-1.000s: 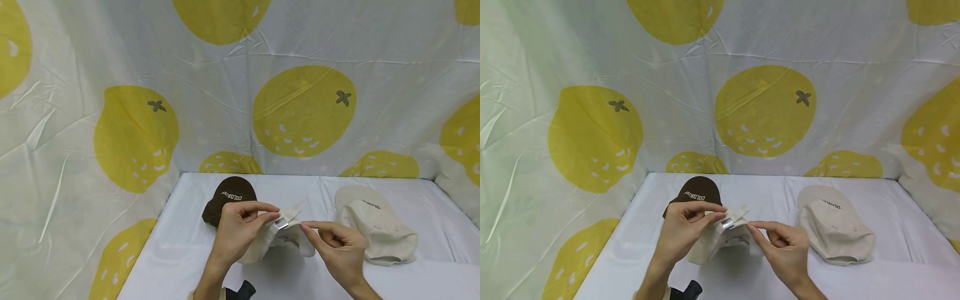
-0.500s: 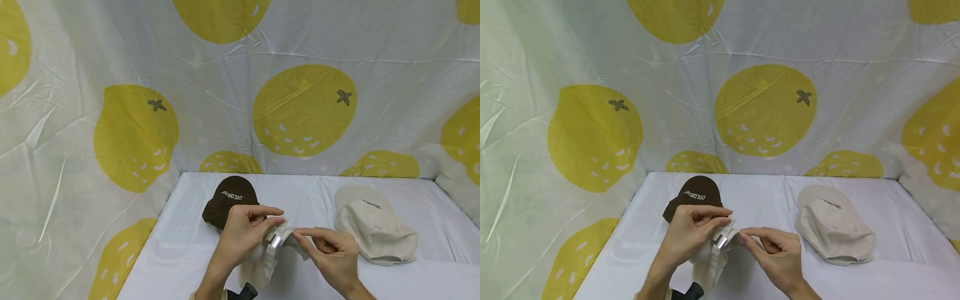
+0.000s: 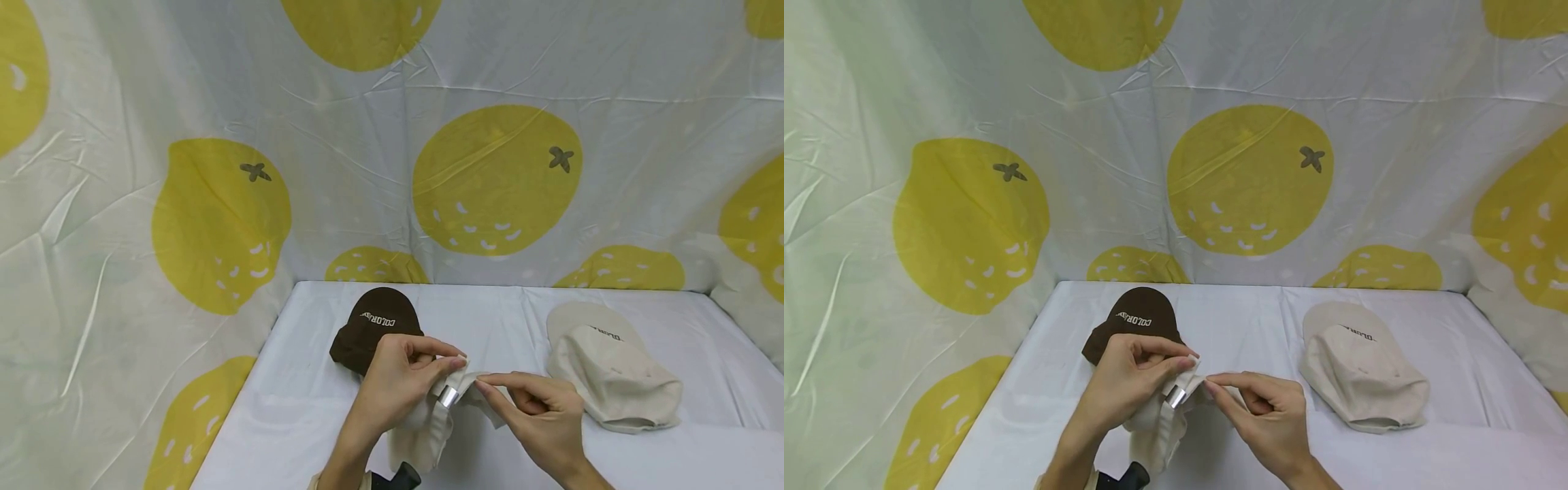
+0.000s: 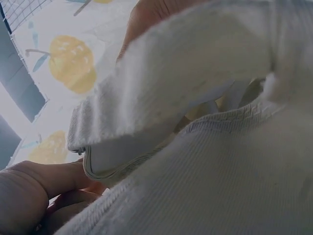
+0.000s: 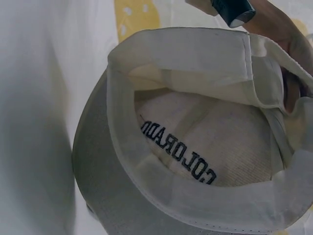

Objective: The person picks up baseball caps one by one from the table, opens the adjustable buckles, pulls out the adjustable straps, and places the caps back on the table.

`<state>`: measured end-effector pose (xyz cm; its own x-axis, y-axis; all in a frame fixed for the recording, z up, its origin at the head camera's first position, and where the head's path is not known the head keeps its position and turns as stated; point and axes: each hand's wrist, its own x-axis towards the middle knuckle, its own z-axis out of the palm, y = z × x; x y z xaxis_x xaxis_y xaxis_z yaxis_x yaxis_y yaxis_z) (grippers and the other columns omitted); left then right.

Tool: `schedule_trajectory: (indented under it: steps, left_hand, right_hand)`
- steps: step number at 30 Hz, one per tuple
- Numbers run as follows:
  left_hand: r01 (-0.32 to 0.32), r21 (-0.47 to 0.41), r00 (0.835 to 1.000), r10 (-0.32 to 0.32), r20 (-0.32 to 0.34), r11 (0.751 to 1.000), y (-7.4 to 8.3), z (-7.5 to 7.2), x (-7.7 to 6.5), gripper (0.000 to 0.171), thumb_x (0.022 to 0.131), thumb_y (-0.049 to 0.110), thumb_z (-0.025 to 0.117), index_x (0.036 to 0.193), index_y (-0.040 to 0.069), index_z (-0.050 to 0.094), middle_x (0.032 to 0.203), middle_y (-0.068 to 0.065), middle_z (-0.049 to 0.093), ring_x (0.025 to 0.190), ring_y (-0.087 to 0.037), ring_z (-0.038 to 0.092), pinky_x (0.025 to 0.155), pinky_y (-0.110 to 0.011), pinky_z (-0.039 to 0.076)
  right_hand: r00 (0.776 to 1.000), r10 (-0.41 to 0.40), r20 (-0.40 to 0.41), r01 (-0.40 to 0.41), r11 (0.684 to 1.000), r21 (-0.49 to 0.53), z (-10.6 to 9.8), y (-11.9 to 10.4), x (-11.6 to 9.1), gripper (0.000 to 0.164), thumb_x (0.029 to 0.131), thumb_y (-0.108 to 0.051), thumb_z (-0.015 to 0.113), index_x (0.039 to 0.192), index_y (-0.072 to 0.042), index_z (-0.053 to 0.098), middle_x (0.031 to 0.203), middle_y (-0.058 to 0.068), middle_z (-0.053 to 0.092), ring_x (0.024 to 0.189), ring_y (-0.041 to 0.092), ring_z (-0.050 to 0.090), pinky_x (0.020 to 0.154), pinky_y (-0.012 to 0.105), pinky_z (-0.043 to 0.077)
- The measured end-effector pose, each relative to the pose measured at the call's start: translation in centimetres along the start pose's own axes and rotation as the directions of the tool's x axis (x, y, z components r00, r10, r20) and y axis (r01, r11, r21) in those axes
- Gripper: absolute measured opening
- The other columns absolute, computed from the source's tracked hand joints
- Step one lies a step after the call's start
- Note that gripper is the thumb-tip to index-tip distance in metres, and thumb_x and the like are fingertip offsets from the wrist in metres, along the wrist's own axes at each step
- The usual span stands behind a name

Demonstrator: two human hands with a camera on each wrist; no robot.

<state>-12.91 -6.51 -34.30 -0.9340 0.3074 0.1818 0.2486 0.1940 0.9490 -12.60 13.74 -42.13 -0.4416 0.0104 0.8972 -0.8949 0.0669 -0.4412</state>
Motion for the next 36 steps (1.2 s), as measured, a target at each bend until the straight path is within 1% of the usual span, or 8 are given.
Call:
schedule_trajectory:
  steps: [4, 9, 16, 20, 23, 27, 30, 36]
  left_hand:
    - [-0.002, -0.01, 1.0, 0.002, 0.006, 1.0, 0.03, -0.02, -0.08, 0.007, 0.089, 0.013, 0.082, 0.089, 0.006, 0.083, 0.075, -0.013, 0.075, 0.057, -0.001, 0.04, 0.053, -0.015, 0.034]
    - [-0.055, -0.06, 0.998, 0.054, -0.009, 0.997, 0.06, -0.03, -0.19, 0.009, 0.091, 0.013, 0.08, 0.091, 0.005, 0.082, 0.072, -0.018, 0.072, 0.056, 0.0, 0.044, 0.053, -0.014, 0.037]
    - [-0.136, -0.102, 0.991, 0.136, -0.012, 0.985, 0.15, 0.07, -0.49, 0.008, 0.092, 0.014, 0.079, 0.091, 0.006, 0.081, 0.054, -0.016, 0.05, 0.051, -0.001, 0.032, 0.049, -0.015, 0.032]
    - [-0.164, -0.159, 0.984, 0.173, 0.041, 0.974, 0.24, 0.2, -0.66, 0.012, 0.094, 0.013, 0.077, 0.093, 0.001, 0.079, 0.065, -0.021, 0.065, 0.055, 0.0, 0.047, 0.053, -0.015, 0.044]
    - [-0.157, -0.184, 0.983, 0.172, 0.07, 0.97, 0.33, 0.28, -0.76, 0.012, 0.094, 0.012, 0.076, 0.093, 0.0, 0.078, 0.074, -0.023, 0.072, 0.057, -0.001, 0.051, 0.055, -0.016, 0.047]
    - [-0.143, -0.156, 0.983, 0.158, 0.088, 0.977, 0.47, 0.24, -0.87, 0.008, 0.093, 0.012, 0.078, 0.092, 0.005, 0.079, 0.05, -0.013, 0.047, 0.049, -0.001, 0.028, 0.046, -0.017, 0.028]
    - [-0.149, -0.142, 0.98, 0.166, 0.111, 0.979, 0.56, 0.26, -0.85, 0.007, 0.092, 0.01, 0.078, 0.093, 0.004, 0.079, 0.047, -0.008, 0.026, 0.05, -0.003, 0.017, 0.044, -0.02, 0.019]
    - [-0.154, -0.132, 0.98, 0.169, 0.109, 0.979, 0.58, 0.35, -0.78, 0.008, 0.092, 0.009, 0.077, 0.092, 0.002, 0.079, 0.046, -0.009, 0.033, 0.049, 0.0, 0.021, 0.045, -0.019, 0.024]
  right_hand:
    - [1.0, 0.004, 0.003, -0.004, 1.0, 0.009, 0.05, -0.07, 0.03, 0.019, 0.077, 0.01, 0.085, 0.092, -0.001, 0.081, 0.053, -0.006, 0.022, 0.049, 0.003, 0.015, 0.042, 0.008, 0.02]
    - [1.0, -0.003, 0.013, 0.003, 1.0, 0.009, 0.05, -0.08, 0.1, 0.018, 0.078, 0.009, 0.085, 0.092, -0.002, 0.081, 0.053, -0.006, 0.022, 0.049, 0.003, 0.016, 0.042, 0.008, 0.02]
    - [0.996, -0.043, 0.072, 0.035, 0.994, 0.106, 0.05, 0.13, 0.23, 0.02, 0.079, 0.009, 0.083, 0.096, -0.001, 0.08, 0.055, -0.005, 0.025, 0.05, 0.002, 0.019, 0.043, 0.008, 0.019]
    - [0.99, -0.069, 0.121, 0.046, 0.981, 0.188, 0.1, 0.29, 0.27, 0.019, 0.082, 0.01, 0.081, 0.1, 0.004, 0.08, 0.055, -0.005, 0.025, 0.05, 0.001, 0.018, 0.043, 0.009, 0.017]
    - [0.988, -0.084, 0.129, 0.053, 0.972, 0.228, 0.11, 0.38, 0.25, 0.019, 0.083, 0.01, 0.08, 0.101, 0.006, 0.08, 0.055, -0.005, 0.024, 0.05, 0.001, 0.018, 0.042, 0.01, 0.016]
    - [0.99, -0.089, 0.108, 0.06, 0.968, 0.243, 0.05, 0.34, 0.26, 0.016, 0.082, 0.011, 0.08, 0.098, 0.006, 0.08, 0.056, -0.004, 0.023, 0.051, 0.002, 0.018, 0.043, 0.01, 0.016]
    - [0.991, -0.085, 0.1, 0.059, 0.969, 0.24, 0.03, 0.28, 0.31, 0.016, 0.082, 0.012, 0.08, 0.096, 0.006, 0.08, 0.056, -0.004, 0.023, 0.051, 0.002, 0.018, 0.043, 0.01, 0.016]
    - [0.993, -0.075, 0.096, 0.053, 0.974, 0.218, 0.05, 0.19, 0.36, 0.016, 0.081, 0.012, 0.081, 0.094, 0.004, 0.08, 0.056, -0.004, 0.022, 0.051, 0.002, 0.017, 0.043, 0.01, 0.015]
